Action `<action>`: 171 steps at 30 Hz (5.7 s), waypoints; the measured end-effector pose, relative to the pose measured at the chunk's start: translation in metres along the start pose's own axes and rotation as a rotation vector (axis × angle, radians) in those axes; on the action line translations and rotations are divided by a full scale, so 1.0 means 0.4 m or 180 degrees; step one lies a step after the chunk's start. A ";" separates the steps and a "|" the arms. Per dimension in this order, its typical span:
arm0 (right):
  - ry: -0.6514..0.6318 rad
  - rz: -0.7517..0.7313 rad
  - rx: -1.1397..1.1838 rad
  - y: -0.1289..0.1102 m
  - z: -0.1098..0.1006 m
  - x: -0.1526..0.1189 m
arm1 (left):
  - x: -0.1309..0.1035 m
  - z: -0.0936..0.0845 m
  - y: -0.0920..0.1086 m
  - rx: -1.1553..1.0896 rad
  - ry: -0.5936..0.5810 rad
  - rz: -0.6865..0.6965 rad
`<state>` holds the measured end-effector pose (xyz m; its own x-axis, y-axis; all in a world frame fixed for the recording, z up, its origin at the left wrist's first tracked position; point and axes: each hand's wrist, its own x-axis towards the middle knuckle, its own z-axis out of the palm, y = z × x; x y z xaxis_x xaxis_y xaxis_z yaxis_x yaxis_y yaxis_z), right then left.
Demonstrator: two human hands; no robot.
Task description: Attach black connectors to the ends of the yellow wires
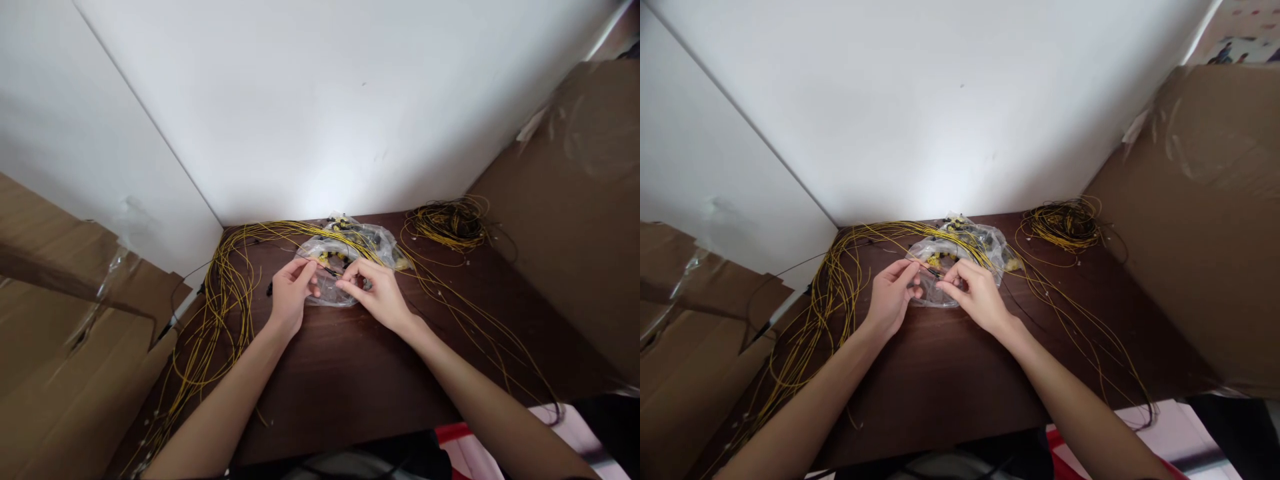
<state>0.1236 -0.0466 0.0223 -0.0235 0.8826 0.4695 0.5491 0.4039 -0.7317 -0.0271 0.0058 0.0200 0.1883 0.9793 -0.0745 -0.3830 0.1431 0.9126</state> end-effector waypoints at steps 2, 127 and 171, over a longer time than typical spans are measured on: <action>-0.0002 -0.0023 0.0005 0.002 0.002 -0.001 | 0.002 -0.002 0.001 -0.0022 0.0052 0.0010; -0.0021 -0.0188 -0.0723 -0.005 0.007 -0.004 | -0.003 -0.003 -0.015 0.0543 0.0033 0.0691; 0.0634 -0.0005 -0.0483 -0.027 0.004 -0.011 | 0.031 -0.024 0.008 -0.0295 0.0093 0.0427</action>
<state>0.1163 -0.0542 0.0273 0.1323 0.8112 0.5696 0.6687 0.3511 -0.6554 -0.0348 0.0199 0.0181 0.1040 0.9940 0.0325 -0.4850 0.0221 0.8742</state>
